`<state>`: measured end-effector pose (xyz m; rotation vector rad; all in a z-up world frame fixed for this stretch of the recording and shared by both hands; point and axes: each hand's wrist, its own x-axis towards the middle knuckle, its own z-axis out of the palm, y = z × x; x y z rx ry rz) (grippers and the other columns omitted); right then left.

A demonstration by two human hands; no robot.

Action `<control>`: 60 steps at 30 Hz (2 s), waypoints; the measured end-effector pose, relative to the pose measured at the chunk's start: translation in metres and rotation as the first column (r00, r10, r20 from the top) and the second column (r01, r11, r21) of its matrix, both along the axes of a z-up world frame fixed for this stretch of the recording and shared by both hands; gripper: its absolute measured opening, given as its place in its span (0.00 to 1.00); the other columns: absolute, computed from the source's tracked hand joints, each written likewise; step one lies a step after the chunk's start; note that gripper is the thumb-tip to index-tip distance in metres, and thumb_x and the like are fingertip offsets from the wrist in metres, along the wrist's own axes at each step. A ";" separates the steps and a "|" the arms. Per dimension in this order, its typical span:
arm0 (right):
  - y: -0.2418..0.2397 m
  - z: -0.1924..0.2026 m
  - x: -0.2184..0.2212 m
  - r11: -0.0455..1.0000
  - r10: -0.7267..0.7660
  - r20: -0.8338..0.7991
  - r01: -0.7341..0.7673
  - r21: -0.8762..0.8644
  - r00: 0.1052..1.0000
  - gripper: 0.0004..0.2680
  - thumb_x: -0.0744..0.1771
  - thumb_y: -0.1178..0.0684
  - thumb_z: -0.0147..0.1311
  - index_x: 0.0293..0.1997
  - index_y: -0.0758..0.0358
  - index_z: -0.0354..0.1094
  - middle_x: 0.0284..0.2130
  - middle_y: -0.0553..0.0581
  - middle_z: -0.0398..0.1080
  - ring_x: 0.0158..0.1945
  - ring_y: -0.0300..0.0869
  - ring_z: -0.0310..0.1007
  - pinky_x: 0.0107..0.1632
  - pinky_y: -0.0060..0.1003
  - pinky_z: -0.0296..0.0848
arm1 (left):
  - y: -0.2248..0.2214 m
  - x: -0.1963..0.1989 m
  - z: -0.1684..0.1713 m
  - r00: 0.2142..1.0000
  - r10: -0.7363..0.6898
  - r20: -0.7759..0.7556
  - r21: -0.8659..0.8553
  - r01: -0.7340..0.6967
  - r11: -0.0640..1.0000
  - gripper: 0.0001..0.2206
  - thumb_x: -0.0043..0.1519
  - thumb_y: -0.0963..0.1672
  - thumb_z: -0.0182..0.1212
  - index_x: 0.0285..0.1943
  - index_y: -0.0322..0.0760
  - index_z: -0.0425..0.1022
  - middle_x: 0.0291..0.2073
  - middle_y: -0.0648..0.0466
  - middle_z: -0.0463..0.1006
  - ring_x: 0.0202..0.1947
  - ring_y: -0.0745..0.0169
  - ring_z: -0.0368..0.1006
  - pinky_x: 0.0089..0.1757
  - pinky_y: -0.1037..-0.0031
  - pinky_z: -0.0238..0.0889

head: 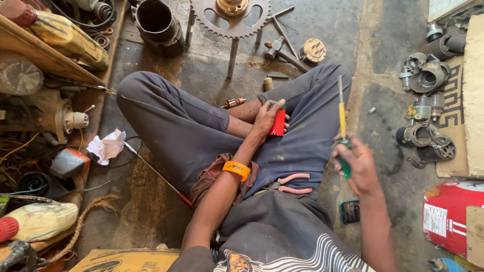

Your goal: The person sits on the floor and uses a screwdriver to scrape and clean the inside of a red cylindrical mechanical part. They repeatedly rotate the part and scrape its interior surfaces, occasionally pausing to inspect the cleaned area.

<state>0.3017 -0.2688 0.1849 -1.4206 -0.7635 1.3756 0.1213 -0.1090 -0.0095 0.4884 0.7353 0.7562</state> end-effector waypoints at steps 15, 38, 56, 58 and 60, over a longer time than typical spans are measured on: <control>-0.001 0.000 -0.011 0.981 0.112 0.306 -0.056 -0.187 0.945 0.10 0.69 0.55 0.52 0.54 0.66 0.69 0.29 0.50 0.69 0.26 0.31 0.64 0.27 0.26 0.63 | -0.001 -0.002 0.004 0.997 -0.027 -0.072 0.029 0.029 0.999 0.20 0.60 0.52 0.66 0.47 0.38 0.63 0.30 0.46 0.78 0.21 0.59 0.77 0.23 0.70 0.73; 0.024 -0.129 -0.016 0.997 -0.026 -0.247 0.005 -0.082 0.969 0.08 0.69 0.50 0.53 0.39 0.64 0.66 0.23 0.53 0.67 0.24 0.39 0.68 0.28 0.36 0.72 | -0.006 0.003 -0.009 0.992 -0.073 -0.101 0.064 0.079 0.995 0.13 0.63 0.48 0.62 0.49 0.40 0.67 0.30 0.45 0.79 0.23 0.55 0.78 0.26 0.66 0.74; 0.015 -0.098 0.015 0.999 0.045 -0.570 -0.036 0.027 0.820 0.08 0.70 0.51 0.48 0.51 0.63 0.64 0.26 0.53 0.66 0.23 0.35 0.67 0.22 0.31 0.66 | -0.010 0.022 0.001 0.984 -0.035 -0.174 0.031 0.041 0.999 0.16 0.61 0.47 0.66 0.52 0.40 0.66 0.32 0.47 0.78 0.27 0.57 0.79 0.29 0.66 0.76; 0.016 -0.088 0.016 0.999 0.039 -0.458 -0.031 0.026 0.888 0.09 0.70 0.52 0.48 0.52 0.64 0.66 0.26 0.52 0.67 0.18 0.32 0.61 0.18 0.27 0.60 | -0.010 0.023 0.001 0.982 0.007 -0.187 0.020 -0.003 1.000 0.17 0.60 0.46 0.68 0.52 0.40 0.66 0.31 0.47 0.78 0.26 0.58 0.78 0.28 0.66 0.76; 0.016 -0.079 0.017 0.999 0.034 -0.309 -0.030 0.018 0.951 0.09 0.70 0.53 0.49 0.53 0.65 0.67 0.25 0.52 0.67 0.16 0.30 0.58 0.16 0.26 0.56 | -0.011 0.020 -0.002 0.981 0.035 -0.192 0.014 -0.033 0.999 0.17 0.60 0.47 0.68 0.51 0.40 0.66 0.29 0.47 0.77 0.24 0.57 0.77 0.26 0.67 0.74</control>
